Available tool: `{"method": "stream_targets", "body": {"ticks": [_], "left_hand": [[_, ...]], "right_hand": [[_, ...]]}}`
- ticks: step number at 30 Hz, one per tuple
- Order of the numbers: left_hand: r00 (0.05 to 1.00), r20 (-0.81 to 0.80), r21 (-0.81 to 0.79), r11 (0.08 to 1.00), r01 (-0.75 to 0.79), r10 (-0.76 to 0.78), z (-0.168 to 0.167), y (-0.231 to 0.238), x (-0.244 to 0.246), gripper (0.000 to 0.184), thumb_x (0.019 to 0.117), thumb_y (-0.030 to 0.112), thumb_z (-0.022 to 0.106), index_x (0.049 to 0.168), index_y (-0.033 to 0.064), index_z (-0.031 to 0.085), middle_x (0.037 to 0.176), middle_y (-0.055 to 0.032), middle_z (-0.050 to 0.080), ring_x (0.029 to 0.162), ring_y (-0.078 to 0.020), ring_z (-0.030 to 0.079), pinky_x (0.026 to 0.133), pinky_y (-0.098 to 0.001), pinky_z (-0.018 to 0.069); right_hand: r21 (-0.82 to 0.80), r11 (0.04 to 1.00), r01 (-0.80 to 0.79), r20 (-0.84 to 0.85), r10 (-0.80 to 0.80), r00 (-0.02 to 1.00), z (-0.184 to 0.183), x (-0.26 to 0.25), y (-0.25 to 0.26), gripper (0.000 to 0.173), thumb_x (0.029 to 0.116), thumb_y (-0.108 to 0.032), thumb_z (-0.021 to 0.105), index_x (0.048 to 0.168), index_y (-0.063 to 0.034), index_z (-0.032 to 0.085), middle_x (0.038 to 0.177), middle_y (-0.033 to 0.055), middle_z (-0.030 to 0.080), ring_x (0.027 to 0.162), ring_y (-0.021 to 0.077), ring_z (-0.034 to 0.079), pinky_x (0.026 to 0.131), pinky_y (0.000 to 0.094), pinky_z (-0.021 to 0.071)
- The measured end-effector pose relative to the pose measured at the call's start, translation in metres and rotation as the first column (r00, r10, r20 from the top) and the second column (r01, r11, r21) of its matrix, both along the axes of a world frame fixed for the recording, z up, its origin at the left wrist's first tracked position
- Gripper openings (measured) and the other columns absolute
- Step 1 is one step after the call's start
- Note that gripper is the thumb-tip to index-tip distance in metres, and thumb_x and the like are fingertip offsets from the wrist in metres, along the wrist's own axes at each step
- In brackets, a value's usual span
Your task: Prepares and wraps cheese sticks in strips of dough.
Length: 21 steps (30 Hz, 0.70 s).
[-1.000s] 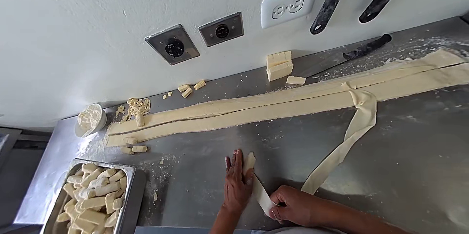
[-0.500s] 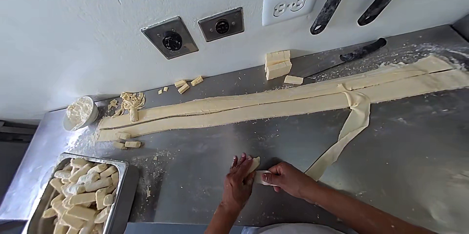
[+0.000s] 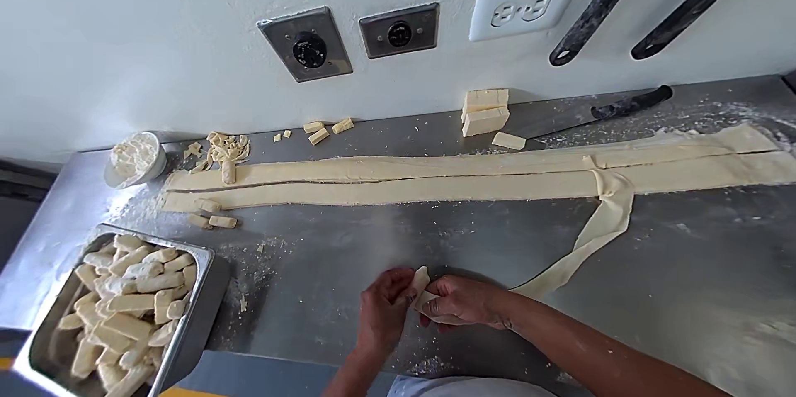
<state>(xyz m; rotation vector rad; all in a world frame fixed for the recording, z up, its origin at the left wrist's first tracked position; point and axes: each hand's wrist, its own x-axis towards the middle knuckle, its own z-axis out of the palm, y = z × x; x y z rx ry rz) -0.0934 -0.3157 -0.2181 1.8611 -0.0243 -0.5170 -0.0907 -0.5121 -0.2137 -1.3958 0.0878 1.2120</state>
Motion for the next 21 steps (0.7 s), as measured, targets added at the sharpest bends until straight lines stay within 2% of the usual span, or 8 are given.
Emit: {"method": "stream_targets", "body": {"ticks": [2, 5, 8, 10, 14, 17, 19, 21], "left_hand": [[0.964, -0.265, -0.139, 0.989, -0.046, 0.008, 0.012, 0.009, 0.017, 0.043, 0.0853, -0.008, 0.071, 0.126, -0.0106, 0.058, 0.116, -0.0158, 0.073, 0.104, -0.0168, 0.073, 0.093, -0.0317, 0.0592], [0.892, -0.437, -0.271, 0.963, -0.007, -0.116, 0.019, 0.022, 0.035, 0.045, 0.0805, -0.007, 0.073, 0.124, -0.0062, 0.059, 0.109, -0.0089, 0.073, 0.098, -0.0136, 0.071, 0.089, -0.0299, 0.0588], [0.884, -0.447, -0.283, 0.959, 0.001, -0.133, 0.026, 0.027, 0.039, 0.043, 0.0781, -0.007, 0.076, 0.118, -0.0028, 0.061, 0.1, -0.0043, 0.073, 0.09, -0.011, 0.072, 0.083, -0.0278, 0.0596], [0.901, -0.419, -0.275, 0.961, -0.013, -0.108, 0.026, 0.034, 0.039, 0.054, 0.0765, -0.004, 0.079, 0.126, -0.0041, 0.056, 0.101, -0.0044, 0.071, 0.09, -0.0112, 0.071, 0.084, -0.0278, 0.0594], [0.925, -0.378, -0.316, 0.937, -0.149, 0.02, 0.032, 0.065, 0.04, 0.054, 0.0786, 0.002, 0.074, 0.128, -0.0053, 0.053, 0.102, -0.0047, 0.07, 0.091, -0.0122, 0.07, 0.085, -0.0293, 0.0591], [0.905, -0.379, -0.321, 0.889, -0.325, 0.194, 0.037, 0.09, 0.039, 0.039, 0.0874, -0.005, 0.065, 0.125, -0.0054, 0.055, 0.101, -0.0041, 0.07, 0.086, -0.0106, 0.069, 0.083, -0.027, 0.0584], [0.884, -0.41, -0.356, 0.853, -0.381, 0.223, 0.038, 0.093, 0.036, 0.03, 0.0938, -0.005, 0.056, 0.124, -0.0043, 0.056, 0.098, -0.0028, 0.069, 0.083, -0.0092, 0.068, 0.081, -0.0253, 0.0578], [0.87, -0.457, -0.399, 0.831, -0.388, 0.187, 0.038, 0.084, 0.031, 0.03, 0.0974, -0.004, 0.051, 0.127, -0.004, 0.054, 0.1, -0.0029, 0.07, 0.085, -0.0099, 0.069, 0.082, -0.026, 0.0585]], "right_hand": [[0.035, 0.999, -0.025, 0.041, 0.024, 0.999, 0.004, 0.0, -0.001, 0.021, 0.1068, -0.02, 0.053, 0.112, -0.0025, 0.062, 0.098, 0.0026, 0.069, 0.08, 0.0074, 0.065, 0.075, 0.0256, 0.0537], [-0.003, 0.991, -0.131, 0.176, 0.13, 0.976, 0.012, 0.013, -0.001, 0.024, 0.1025, -0.024, 0.058, 0.107, -0.0015, 0.065, 0.096, 0.0029, 0.07, 0.082, 0.0067, 0.064, 0.076, 0.0272, 0.0521], [-0.255, 0.931, -0.263, 0.304, 0.335, 0.892, 0.024, 0.034, 0.011, 0.039, 0.102, -0.036, 0.064, 0.089, 0.0004, 0.064, 0.074, 0.001, 0.053, 0.064, 0.0077, 0.046, 0.061, 0.0293, 0.0394], [-0.314, 0.895, -0.316, 0.339, 0.417, 0.844, 0.028, 0.047, 0.02, 0.042, 0.1044, -0.036, 0.06, 0.088, 0.0018, 0.064, 0.072, 0.0032, 0.049, 0.062, 0.0112, 0.042, 0.06, 0.0324, 0.0377], [-0.174, 0.965, -0.194, 0.339, 0.244, 0.909, 0.034, 0.064, 0.023, 0.031, 0.108, -0.028, 0.052, 0.097, -0.0034, 0.067, 0.077, -0.0053, 0.055, 0.062, 0.0004, 0.045, 0.06, 0.021, 0.0382], [-0.256, 0.964, -0.066, 0.408, 0.17, 0.897, 0.031, 0.083, 0.014, 0.03, 0.1095, -0.024, 0.048, 0.115, -0.0029, 0.069, 0.091, 0.0003, 0.062, 0.076, 0.0046, 0.052, 0.071, 0.0239, 0.0429], [-0.434, 0.893, -0.122, 0.441, 0.328, 0.835, 0.027, 0.093, 0.014, 0.043, 0.1079, -0.03, 0.053, 0.138, -0.0011, 0.061, 0.125, 0.0183, 0.063, 0.113, 0.0261, 0.06, 0.1, 0.0433, 0.0465], [-0.58, 0.806, -0.119, 0.492, 0.462, 0.738, 0.032, 0.088, 0.021, 0.065, 0.1013, -0.038, 0.064, 0.151, 0.0014, 0.047, 0.143, 0.0261, 0.052, 0.135, 0.0405, 0.048, 0.115, 0.057, 0.035]]}}
